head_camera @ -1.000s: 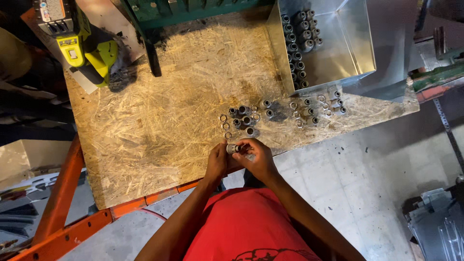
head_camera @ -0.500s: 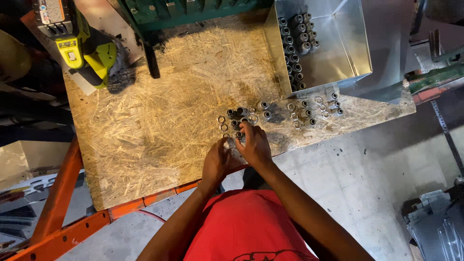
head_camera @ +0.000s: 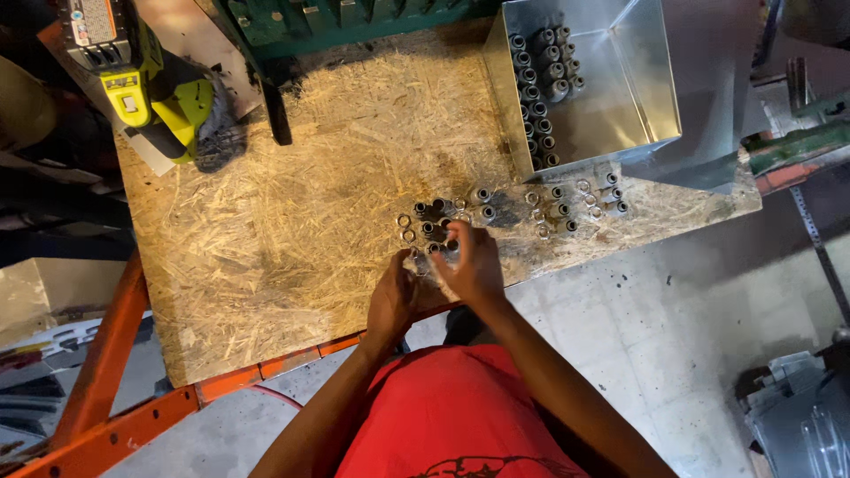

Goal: The person repeatedly picks up small metal cylindrical parts and washers from a workbench, places the washers onto the cylinders, and arranges the assembled units in neat rows. The person also moves some of the assembled parts into a metal bin.

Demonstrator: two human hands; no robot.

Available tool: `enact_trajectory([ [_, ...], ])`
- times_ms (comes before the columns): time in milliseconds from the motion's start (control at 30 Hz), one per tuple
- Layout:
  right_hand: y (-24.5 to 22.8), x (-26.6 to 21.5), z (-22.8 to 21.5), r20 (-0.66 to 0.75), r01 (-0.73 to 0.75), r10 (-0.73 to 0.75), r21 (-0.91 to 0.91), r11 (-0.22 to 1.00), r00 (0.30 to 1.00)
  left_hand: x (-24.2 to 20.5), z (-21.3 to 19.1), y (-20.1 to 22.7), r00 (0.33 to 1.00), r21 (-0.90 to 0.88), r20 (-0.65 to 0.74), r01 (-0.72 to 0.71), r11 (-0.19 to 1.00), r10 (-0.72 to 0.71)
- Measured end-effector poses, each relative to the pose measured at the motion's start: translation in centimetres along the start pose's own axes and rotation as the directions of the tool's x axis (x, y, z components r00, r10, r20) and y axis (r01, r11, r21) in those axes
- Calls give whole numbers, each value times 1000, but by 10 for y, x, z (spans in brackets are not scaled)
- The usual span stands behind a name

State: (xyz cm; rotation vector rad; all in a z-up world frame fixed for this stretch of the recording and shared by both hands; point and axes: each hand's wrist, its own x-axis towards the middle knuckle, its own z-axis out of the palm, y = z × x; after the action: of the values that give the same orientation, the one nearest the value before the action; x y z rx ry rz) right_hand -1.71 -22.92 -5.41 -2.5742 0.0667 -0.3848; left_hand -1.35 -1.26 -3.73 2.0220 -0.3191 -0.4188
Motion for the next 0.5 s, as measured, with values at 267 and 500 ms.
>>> enact_trajectory([
  [267, 92, 64, -27, -78, -37, 35, -27, 999, 996, -5, 13, -3, 993, 7, -89, 84, 996, -83],
  [500, 124, 112, -6, 140, -113, 113, -8, 994, 984, -5, 18, 16, 964, -120, -259, 31, 992, -61],
])
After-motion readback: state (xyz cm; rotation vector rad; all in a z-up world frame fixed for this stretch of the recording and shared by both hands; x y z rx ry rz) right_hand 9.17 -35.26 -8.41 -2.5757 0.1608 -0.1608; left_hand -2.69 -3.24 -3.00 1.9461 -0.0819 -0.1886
